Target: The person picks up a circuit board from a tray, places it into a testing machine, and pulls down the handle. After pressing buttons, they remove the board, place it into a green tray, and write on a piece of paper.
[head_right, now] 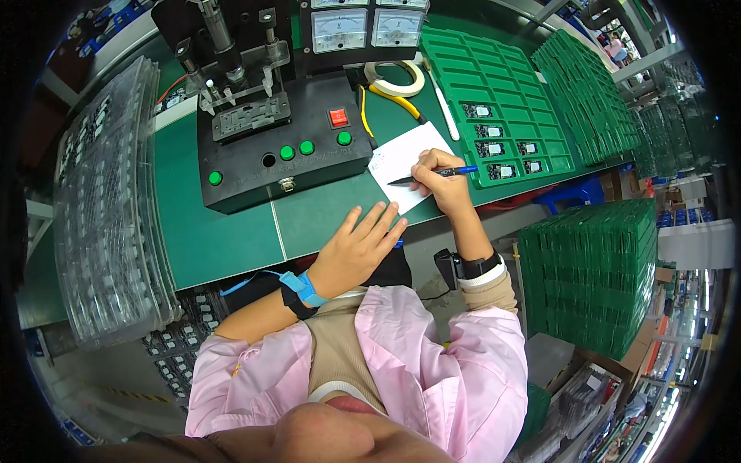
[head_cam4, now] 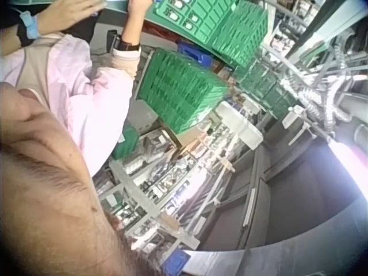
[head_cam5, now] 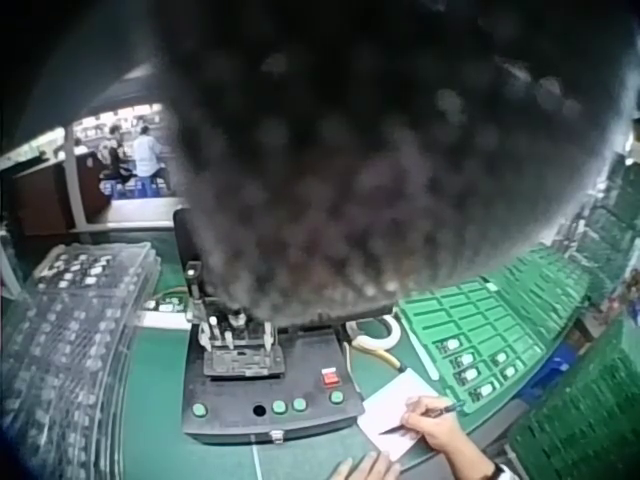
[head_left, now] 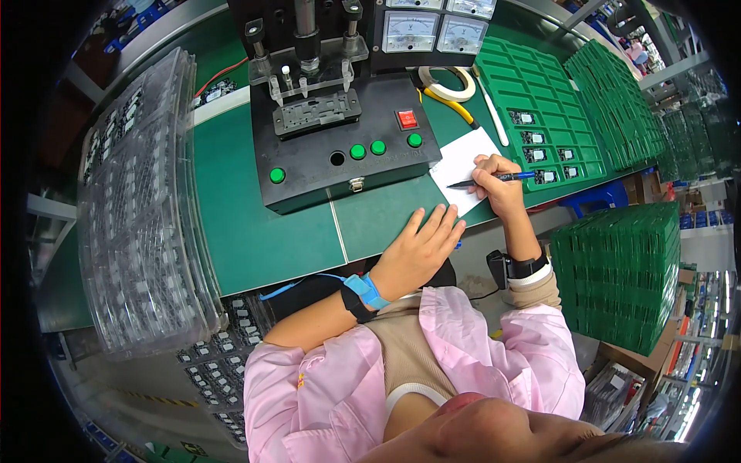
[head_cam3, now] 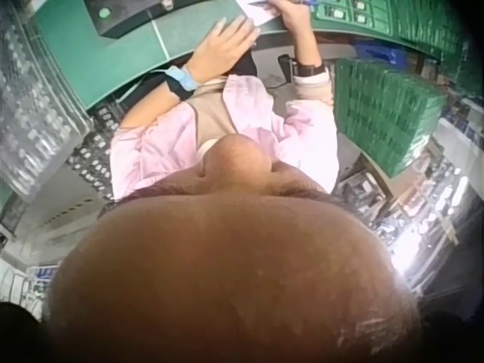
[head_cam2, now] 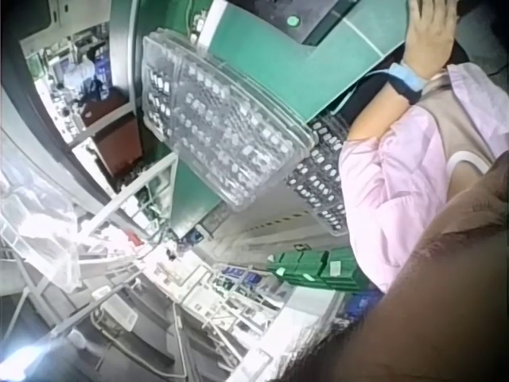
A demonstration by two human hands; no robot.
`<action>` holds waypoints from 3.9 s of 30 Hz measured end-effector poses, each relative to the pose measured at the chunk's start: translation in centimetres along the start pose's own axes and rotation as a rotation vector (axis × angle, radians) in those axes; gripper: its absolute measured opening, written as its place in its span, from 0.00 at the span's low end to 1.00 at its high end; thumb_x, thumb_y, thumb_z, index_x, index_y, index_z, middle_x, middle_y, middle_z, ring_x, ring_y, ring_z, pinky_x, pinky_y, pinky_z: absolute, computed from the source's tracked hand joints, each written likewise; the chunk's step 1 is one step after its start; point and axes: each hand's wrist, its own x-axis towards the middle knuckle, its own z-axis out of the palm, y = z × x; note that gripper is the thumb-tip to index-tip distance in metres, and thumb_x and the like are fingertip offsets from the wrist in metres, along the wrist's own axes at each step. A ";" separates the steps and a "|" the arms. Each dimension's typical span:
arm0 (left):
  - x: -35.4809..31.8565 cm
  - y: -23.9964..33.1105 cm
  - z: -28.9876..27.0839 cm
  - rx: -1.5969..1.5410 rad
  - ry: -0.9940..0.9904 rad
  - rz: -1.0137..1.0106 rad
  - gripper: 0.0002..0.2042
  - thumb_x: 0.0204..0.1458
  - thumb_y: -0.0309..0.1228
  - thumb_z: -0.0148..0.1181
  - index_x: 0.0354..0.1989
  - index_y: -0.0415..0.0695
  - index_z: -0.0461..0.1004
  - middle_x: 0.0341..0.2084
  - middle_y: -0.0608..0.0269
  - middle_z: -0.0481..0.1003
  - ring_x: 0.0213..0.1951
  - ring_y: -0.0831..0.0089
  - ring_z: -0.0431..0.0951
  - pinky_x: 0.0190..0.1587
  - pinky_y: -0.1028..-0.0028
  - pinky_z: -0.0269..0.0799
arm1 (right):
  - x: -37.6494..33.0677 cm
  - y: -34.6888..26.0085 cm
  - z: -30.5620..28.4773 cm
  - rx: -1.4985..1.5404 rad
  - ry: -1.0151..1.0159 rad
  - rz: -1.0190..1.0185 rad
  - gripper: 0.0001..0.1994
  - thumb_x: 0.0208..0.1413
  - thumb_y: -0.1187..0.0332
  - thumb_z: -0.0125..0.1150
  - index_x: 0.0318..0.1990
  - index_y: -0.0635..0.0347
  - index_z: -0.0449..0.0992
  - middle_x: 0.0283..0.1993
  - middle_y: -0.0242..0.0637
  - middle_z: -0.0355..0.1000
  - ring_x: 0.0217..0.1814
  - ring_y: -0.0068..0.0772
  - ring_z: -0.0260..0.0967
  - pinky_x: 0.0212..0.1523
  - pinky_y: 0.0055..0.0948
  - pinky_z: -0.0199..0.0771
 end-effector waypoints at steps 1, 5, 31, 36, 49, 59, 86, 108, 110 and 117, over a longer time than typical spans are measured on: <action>0.1 0.0 0.1 -0.006 0.003 0.004 0.23 0.54 0.33 0.49 0.59 0.42 0.65 0.59 0.51 0.63 0.59 0.59 0.65 0.57 0.58 0.62 | -0.1 0.0 -0.1 0.033 0.019 0.021 0.11 0.48 0.77 0.59 0.18 0.57 0.65 0.12 0.30 0.65 0.15 0.20 0.63 0.58 0.31 0.60; 0.2 -0.1 0.0 -0.020 -0.001 0.012 0.22 0.54 0.32 0.49 0.59 0.42 0.65 0.59 0.50 0.63 0.58 0.59 0.65 0.56 0.58 0.63 | -0.3 -0.1 -0.3 0.127 0.059 0.054 0.11 0.48 0.77 0.59 0.18 0.59 0.66 0.14 0.31 0.66 0.15 0.20 0.63 0.44 0.27 0.59; 0.8 0.7 -0.3 -0.037 -0.143 0.052 0.23 0.56 0.31 0.51 0.61 0.44 0.63 0.61 0.52 0.62 0.59 0.58 0.65 0.57 0.54 0.61 | -0.2 0.8 -0.4 0.261 0.109 0.103 0.10 0.47 0.76 0.63 0.19 0.65 0.69 0.19 0.32 0.67 0.15 0.19 0.64 0.15 0.20 0.61; 1.2 1.2 0.1 0.070 -0.132 0.058 0.24 0.55 0.30 0.53 0.62 0.46 0.62 0.62 0.54 0.61 0.60 0.56 0.64 0.57 0.52 0.60 | 0.1 0.8 -0.6 0.335 0.095 0.046 0.15 0.44 0.75 0.64 0.15 0.61 0.62 0.14 0.30 0.62 0.16 0.19 0.66 0.15 0.21 0.62; 0.9 1.2 -0.1 0.142 -0.119 0.044 0.23 0.55 0.30 0.53 0.62 0.46 0.63 0.62 0.54 0.61 0.60 0.54 0.64 0.56 0.51 0.61 | 0.5 1.0 -0.1 0.317 0.079 0.031 0.13 0.42 0.74 0.64 0.16 0.62 0.64 0.18 0.31 0.66 0.18 0.19 0.68 0.18 0.22 0.65; 0.7 0.4 0.0 0.024 -0.110 -0.038 0.23 0.52 0.30 0.55 0.59 0.46 0.65 0.59 0.52 0.65 0.59 0.57 0.66 0.56 0.54 0.63 | -0.9 1.6 -1.3 0.381 0.321 -0.022 0.09 0.50 0.72 0.62 0.22 0.60 0.70 0.27 0.36 0.70 0.19 0.19 0.64 0.17 0.18 0.62; 0.6 0.0 0.0 -0.053 -0.072 0.009 0.23 0.54 0.31 0.52 0.61 0.44 0.65 0.62 0.51 0.62 0.60 0.58 0.65 0.56 0.57 0.64 | -0.4 0.9 -1.3 0.238 0.146 0.009 0.08 0.51 0.75 0.59 0.22 0.60 0.68 0.21 0.35 0.69 0.21 0.23 0.60 0.36 0.27 0.64; -4.2 -1.9 -4.7 -0.731 0.126 0.000 0.13 0.52 0.33 0.59 0.24 0.37 0.66 0.22 0.54 0.67 0.24 0.57 0.68 0.27 0.63 0.66 | -4.4 -8.0 5.1 0.314 -0.404 -0.206 0.16 0.58 0.65 0.54 0.23 0.66 0.76 0.14 0.33 0.68 0.14 0.27 0.63 0.41 0.29 0.62; -4.4 -1.7 -4.6 -0.700 0.091 0.042 0.13 0.53 0.33 0.58 0.25 0.37 0.67 0.21 0.54 0.67 0.24 0.57 0.68 0.26 0.64 0.65 | -5.1 -8.2 5.8 0.229 -0.485 -0.189 0.15 0.58 0.67 0.54 0.22 0.66 0.75 0.14 0.33 0.68 0.14 0.27 0.63 0.39 0.28 0.64; -4.3 -1.9 -5.9 -0.589 -0.006 -0.150 0.10 0.51 0.32 0.60 0.29 0.37 0.70 0.23 0.53 0.69 0.26 0.57 0.71 0.28 0.64 0.68 | -5.9 -8.9 6.4 0.173 -0.472 0.239 0.08 0.55 0.71 0.56 0.28 0.67 0.75 0.17 0.33 0.70 0.20 0.21 0.66 0.21 0.21 0.64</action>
